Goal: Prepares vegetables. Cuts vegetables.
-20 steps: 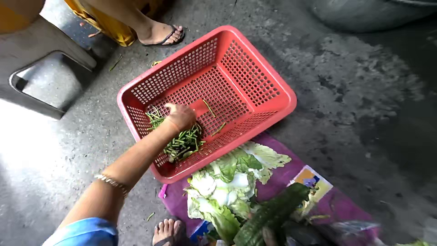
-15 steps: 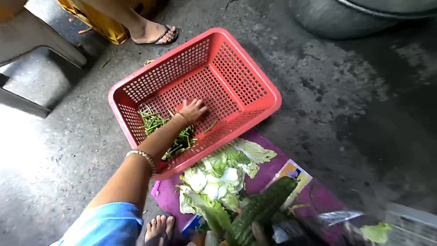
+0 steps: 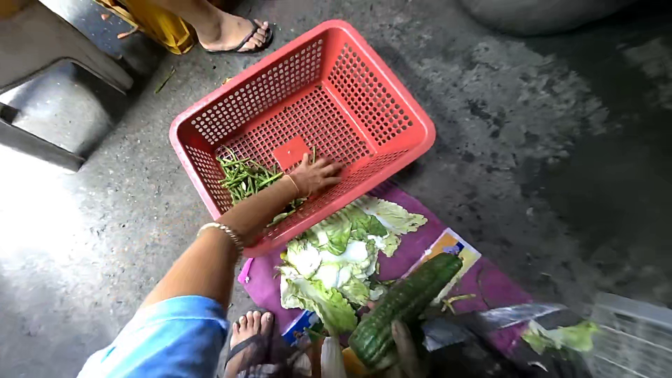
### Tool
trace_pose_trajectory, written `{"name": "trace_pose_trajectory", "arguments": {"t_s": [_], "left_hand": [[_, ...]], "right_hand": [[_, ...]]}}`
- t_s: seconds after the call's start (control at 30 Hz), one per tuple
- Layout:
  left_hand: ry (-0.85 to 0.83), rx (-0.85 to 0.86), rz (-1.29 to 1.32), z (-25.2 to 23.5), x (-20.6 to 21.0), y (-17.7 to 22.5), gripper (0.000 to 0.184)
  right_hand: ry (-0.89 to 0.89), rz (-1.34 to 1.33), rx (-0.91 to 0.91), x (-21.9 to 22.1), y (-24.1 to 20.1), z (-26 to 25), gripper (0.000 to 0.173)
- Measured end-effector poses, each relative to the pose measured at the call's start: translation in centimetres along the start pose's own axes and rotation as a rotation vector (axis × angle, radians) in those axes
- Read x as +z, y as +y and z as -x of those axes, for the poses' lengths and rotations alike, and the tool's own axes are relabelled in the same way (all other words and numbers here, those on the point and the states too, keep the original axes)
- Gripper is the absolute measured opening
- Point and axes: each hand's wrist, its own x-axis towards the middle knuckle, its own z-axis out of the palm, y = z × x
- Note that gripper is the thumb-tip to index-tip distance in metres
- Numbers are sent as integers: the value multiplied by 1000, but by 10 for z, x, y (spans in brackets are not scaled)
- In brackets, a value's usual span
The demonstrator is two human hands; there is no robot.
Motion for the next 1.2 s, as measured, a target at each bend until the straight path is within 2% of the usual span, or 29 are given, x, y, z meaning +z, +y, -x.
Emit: {"name": "trace_pose_trajectory", "arguments": {"t_s": [0.07,0.13,0.2,0.3,0.37,0.43,0.47,0.53,0.6,0.67,0.7,0.73,0.77,0.83,0.87,0.9,1.0,1.03,1.1,1.2], "left_hand": [[-6,-72,-17,17,12,-3,68],[-24,-168,-37,44,15,-3,61],[-91,-285,-47,70,0,-4,46],[-194,-439,-67,78,-35,8,53],[-100,-527,-33,66,-34,2,54],[19,-580,36,61,-12,-11,62],[24,-620,83,62,-2,-12,67],[-70,-694,154,71,5,3,78],[-144,-718,216,85,0,16,72],[-186,-729,309,101,-12,18,67],[-157,-728,343,109,-23,21,63],[-89,-727,371,119,-40,28,57],[18,-720,402,130,-59,41,51],[351,-693,533,156,-90,91,36],[529,-642,682,165,-105,125,34],[628,-572,918,165,-120,156,39],[482,-372,1605,145,-163,229,66],[468,-319,1719,137,-174,248,69],[571,-243,1861,120,-192,277,63],[704,-278,2044,111,-220,281,62]], "right_hand": [[-52,-39,-19,-15,9,-2,30],[-64,-19,-76,-38,29,-6,35],[-111,-27,-84,-70,57,-18,42],[-137,47,-20,-84,59,-20,46],[-116,-45,-16,-76,55,-11,40],[-43,-126,-11,-47,29,7,31],[-17,-126,-5,-31,13,15,28],[2,-79,-17,-18,-6,25,28],[4,-94,-92,-18,-2,19,32],[56,-94,-113,-5,-17,17,35],[101,-58,-144,5,-32,17,37],[140,-20,-196,12,-47,12,49],[141,20,-226,16,-62,9,60],[76,84,-276,21,-93,5,57],[12,118,-289,21,-108,0,56],[-52,181,-292,21,-123,-4,57],[-179,414,-263,27,-160,-5,57],[-199,452,-260,28,-168,-2,55],[-197,446,-277,26,-187,7,50],[-196,417,-289,22,-219,30,48]]}}
